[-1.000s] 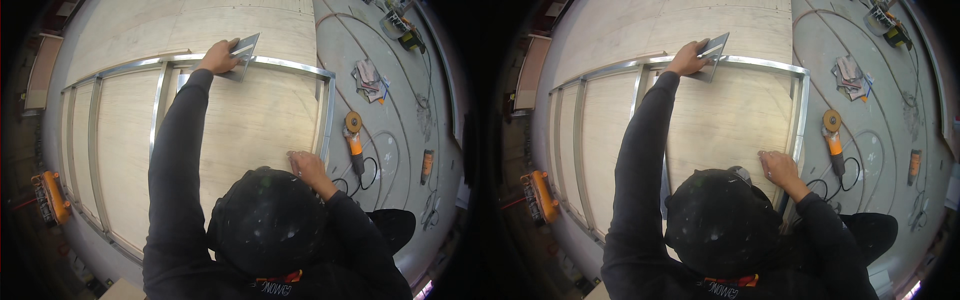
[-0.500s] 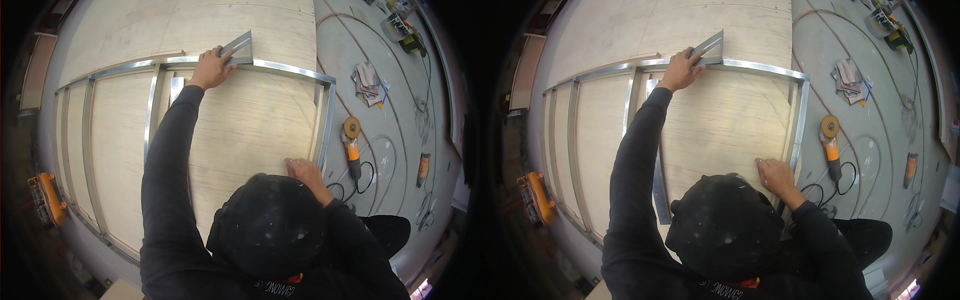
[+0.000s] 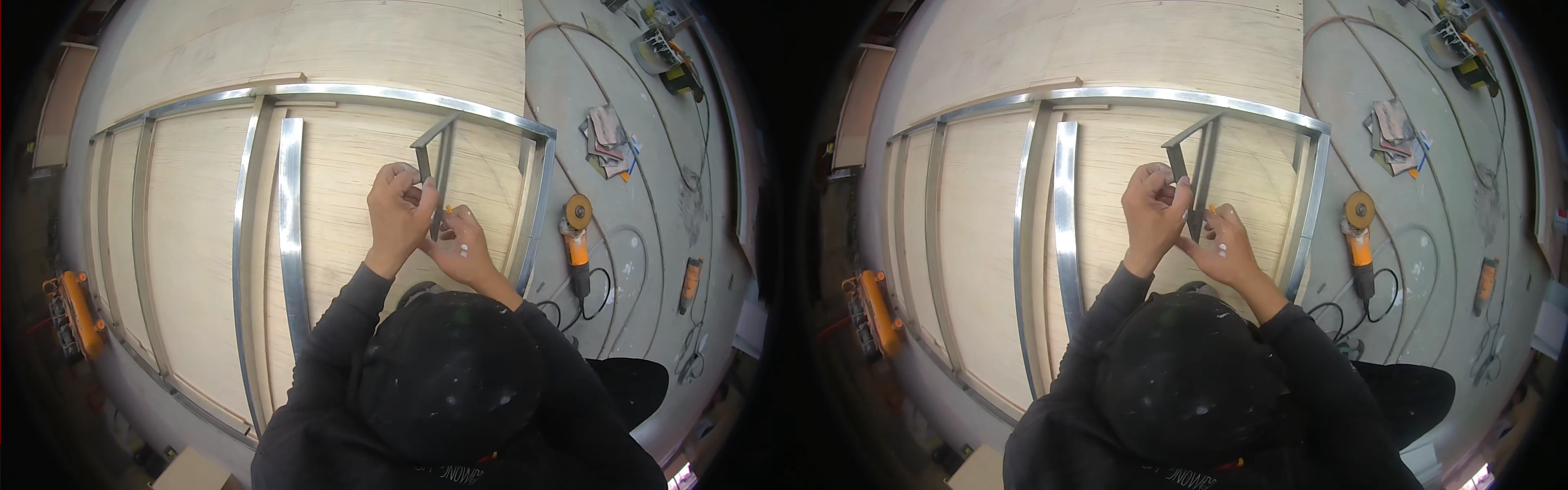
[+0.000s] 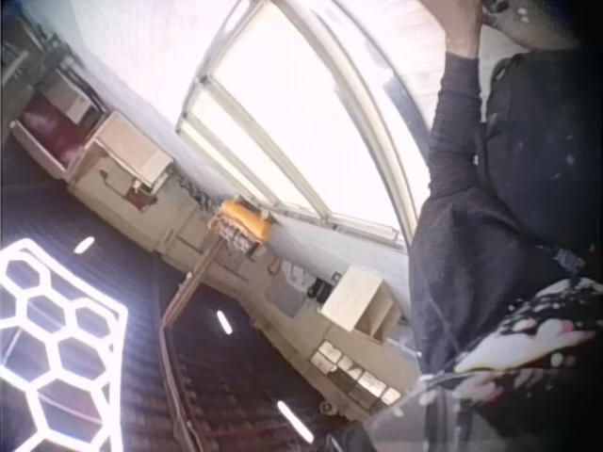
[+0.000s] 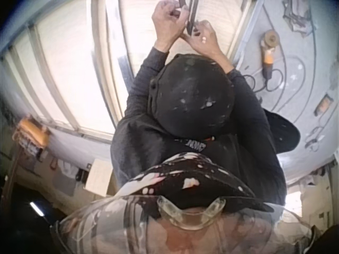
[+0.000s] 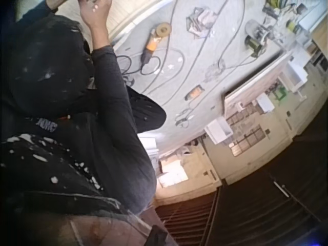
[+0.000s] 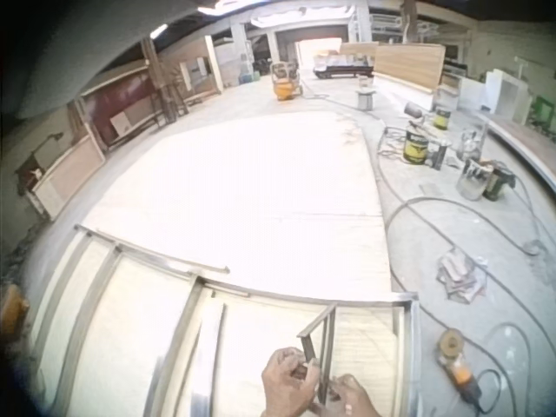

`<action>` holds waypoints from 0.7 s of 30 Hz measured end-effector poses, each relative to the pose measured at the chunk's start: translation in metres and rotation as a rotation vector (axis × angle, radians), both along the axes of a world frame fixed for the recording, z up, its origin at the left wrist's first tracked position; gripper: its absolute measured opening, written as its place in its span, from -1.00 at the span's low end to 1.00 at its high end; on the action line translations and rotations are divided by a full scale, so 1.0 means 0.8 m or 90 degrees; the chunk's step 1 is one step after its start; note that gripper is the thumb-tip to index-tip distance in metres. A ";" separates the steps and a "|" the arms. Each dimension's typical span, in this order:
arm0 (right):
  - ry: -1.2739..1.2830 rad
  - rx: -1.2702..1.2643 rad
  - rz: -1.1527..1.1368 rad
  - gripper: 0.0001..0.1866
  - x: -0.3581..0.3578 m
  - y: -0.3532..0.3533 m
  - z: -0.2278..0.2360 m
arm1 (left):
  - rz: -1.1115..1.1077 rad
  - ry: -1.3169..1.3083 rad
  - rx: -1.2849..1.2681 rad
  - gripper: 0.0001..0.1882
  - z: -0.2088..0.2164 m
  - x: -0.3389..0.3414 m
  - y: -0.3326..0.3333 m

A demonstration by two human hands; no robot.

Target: Measuring and marking metal frame pieces on a plywood surface using a square and pencil.

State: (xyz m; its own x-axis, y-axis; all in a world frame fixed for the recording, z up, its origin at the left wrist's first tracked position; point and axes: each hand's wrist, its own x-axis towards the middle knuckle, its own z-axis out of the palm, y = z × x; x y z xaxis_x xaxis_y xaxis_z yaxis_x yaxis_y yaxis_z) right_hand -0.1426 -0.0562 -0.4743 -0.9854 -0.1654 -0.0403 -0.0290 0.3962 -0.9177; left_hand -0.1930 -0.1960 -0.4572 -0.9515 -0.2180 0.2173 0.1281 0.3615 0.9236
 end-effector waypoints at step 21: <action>-0.164 0.048 0.099 -0.50 -0.038 -0.048 -0.032 | -0.288 -0.062 -0.668 -0.76 0.001 -0.284 -0.147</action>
